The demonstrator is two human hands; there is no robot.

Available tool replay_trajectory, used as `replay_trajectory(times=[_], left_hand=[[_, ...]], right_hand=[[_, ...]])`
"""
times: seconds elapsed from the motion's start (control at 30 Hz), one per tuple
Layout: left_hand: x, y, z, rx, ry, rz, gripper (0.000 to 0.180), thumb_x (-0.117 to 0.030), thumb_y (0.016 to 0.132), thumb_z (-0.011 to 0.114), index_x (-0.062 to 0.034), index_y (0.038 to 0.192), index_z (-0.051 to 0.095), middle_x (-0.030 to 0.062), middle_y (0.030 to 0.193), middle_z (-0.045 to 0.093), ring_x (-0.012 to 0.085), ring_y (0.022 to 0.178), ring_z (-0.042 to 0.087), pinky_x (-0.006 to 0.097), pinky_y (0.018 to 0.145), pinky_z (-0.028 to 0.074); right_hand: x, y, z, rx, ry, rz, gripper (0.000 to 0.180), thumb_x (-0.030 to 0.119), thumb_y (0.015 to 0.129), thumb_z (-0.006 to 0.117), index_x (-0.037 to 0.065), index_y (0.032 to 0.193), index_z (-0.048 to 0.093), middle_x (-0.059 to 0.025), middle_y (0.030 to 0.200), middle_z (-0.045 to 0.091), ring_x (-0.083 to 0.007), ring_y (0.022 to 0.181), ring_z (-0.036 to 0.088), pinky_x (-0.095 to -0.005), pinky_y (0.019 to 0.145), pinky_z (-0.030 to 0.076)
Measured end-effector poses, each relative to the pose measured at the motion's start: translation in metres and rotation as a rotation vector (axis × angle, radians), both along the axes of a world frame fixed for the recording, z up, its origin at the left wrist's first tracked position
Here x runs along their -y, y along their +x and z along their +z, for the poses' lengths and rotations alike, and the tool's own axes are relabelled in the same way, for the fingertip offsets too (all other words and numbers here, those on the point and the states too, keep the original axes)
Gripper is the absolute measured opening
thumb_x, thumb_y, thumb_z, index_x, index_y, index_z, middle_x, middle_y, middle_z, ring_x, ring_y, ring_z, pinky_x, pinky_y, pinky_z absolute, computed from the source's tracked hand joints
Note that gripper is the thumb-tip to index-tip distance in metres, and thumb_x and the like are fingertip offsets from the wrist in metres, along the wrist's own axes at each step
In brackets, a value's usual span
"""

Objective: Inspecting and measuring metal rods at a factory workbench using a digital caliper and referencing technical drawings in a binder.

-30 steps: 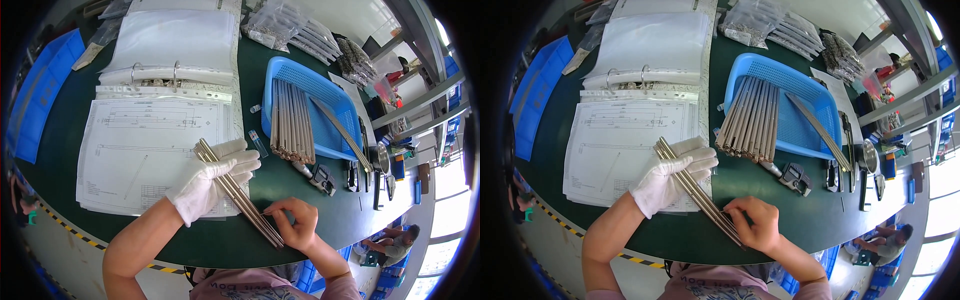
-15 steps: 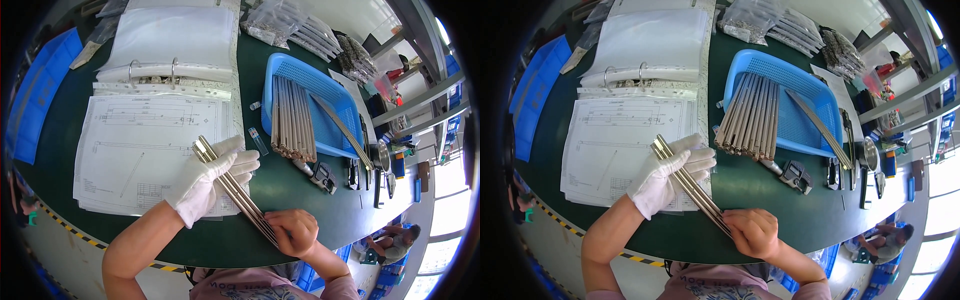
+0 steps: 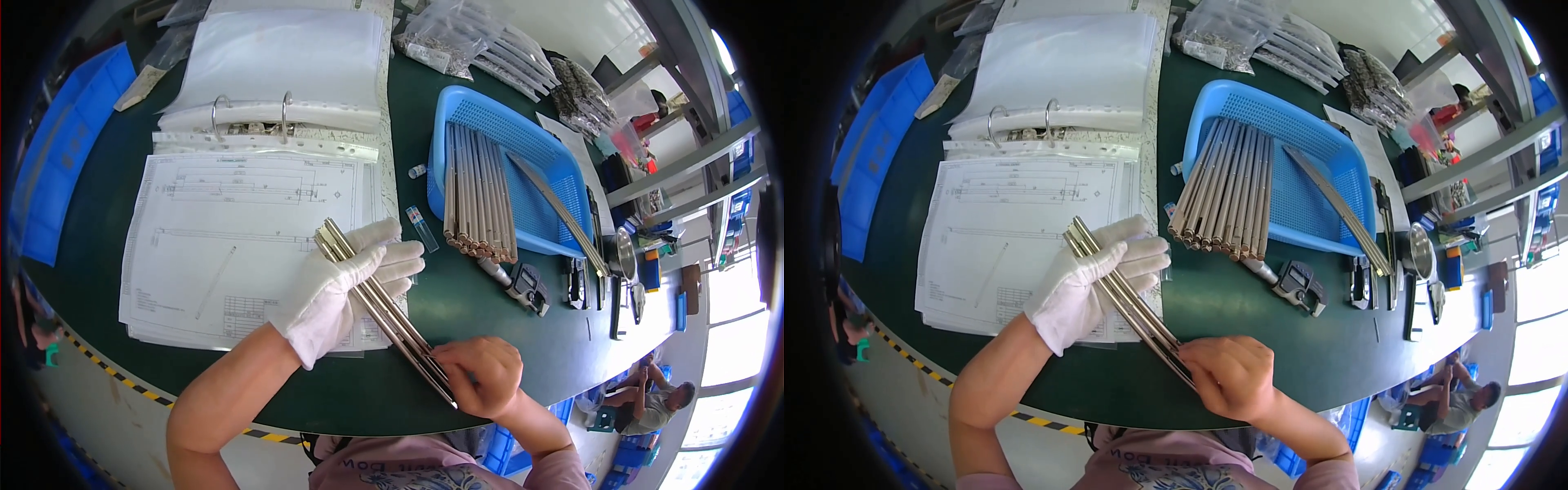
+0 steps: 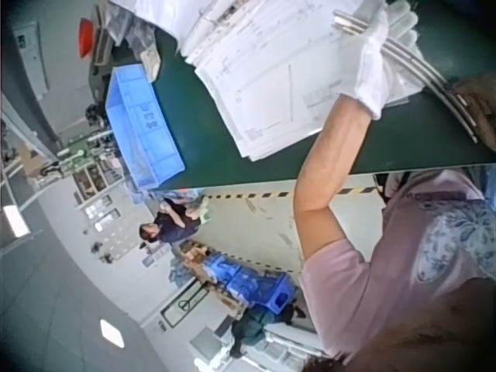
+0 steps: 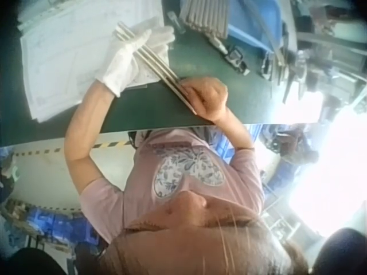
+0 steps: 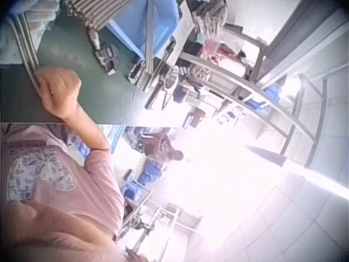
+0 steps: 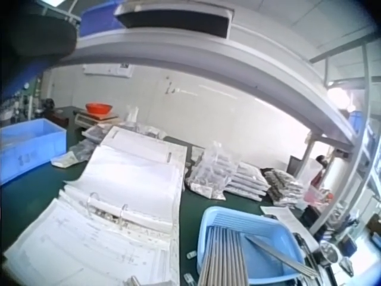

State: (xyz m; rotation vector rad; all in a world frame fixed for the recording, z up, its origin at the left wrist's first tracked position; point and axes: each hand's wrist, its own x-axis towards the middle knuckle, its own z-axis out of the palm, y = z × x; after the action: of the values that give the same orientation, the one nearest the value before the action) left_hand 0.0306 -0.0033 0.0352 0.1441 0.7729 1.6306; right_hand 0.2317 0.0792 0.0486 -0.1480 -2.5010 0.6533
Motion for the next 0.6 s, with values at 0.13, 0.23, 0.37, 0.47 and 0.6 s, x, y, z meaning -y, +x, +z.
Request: replay_trajectory(times=[0.13,0.23,0.37,0.47,0.6], left_hand=[[-0.003,0.000,-0.004,0.035,0.028,0.000,0.036,-0.012,0.092,0.046,-0.0015,0.126,0.043,0.0196,0.119,0.054,0.0284,0.111,0.053,0.036,0.090,0.046],[-0.001,-0.001,-0.004,0.073,0.050,0.005,0.035,-0.010,0.092,0.045,-0.0012,0.125,0.045,0.0200,0.119,0.054,0.0284,0.111,0.053,0.035,0.091,0.046],[-0.001,0.000,-0.009,0.077,0.092,0.027,0.040,-0.011,0.089,0.049,-0.0015,0.127,0.042,0.0189,0.122,0.051,0.0300,0.114,0.051,0.040,0.094,0.044],[-0.001,-0.002,-0.005,0.155,0.102,0.025,0.044,-0.003,0.083,0.052,-0.0012,0.127,0.042,0.0194,0.124,0.050,0.0316,0.115,0.049,0.041,0.095,0.044],[-0.001,-0.004,-0.005,0.191,0.070,0.036,0.054,0.006,0.073,0.051,-0.0011,0.126,0.043,0.0194,0.122,0.051,0.0331,0.114,0.050,0.042,0.096,0.044]], right_hand=[[0.008,0.011,-0.003,0.021,-0.312,-0.108,0.008,-0.002,0.073,0.059,0.000,0.081,0.060,-0.0089,0.070,0.060,-0.0166,0.053,0.054,-0.0242,0.049,0.041],[0.009,0.012,-0.009,0.029,-0.455,-0.148,0.007,-0.001,0.075,0.059,0.000,0.082,0.060,-0.0084,0.069,0.057,-0.0146,0.052,0.050,-0.0235,0.048,0.038],[0.008,0.009,-0.012,0.029,-0.492,-0.113,0.007,-0.001,0.076,0.059,0.000,0.083,0.060,-0.0086,0.072,0.058,-0.0146,0.054,0.050,-0.0231,0.049,0.038],[0.009,0.007,-0.012,0.032,-0.443,-0.066,0.007,-0.002,0.076,0.058,-0.001,0.083,0.059,-0.0089,0.071,0.057,-0.0153,0.054,0.050,-0.0237,0.049,0.039],[0.009,0.006,-0.012,-0.021,-0.368,-0.073,0.007,-0.002,0.076,0.058,-0.001,0.082,0.058,-0.0099,0.070,0.057,-0.0169,0.055,0.052,-0.0251,0.049,0.040]])
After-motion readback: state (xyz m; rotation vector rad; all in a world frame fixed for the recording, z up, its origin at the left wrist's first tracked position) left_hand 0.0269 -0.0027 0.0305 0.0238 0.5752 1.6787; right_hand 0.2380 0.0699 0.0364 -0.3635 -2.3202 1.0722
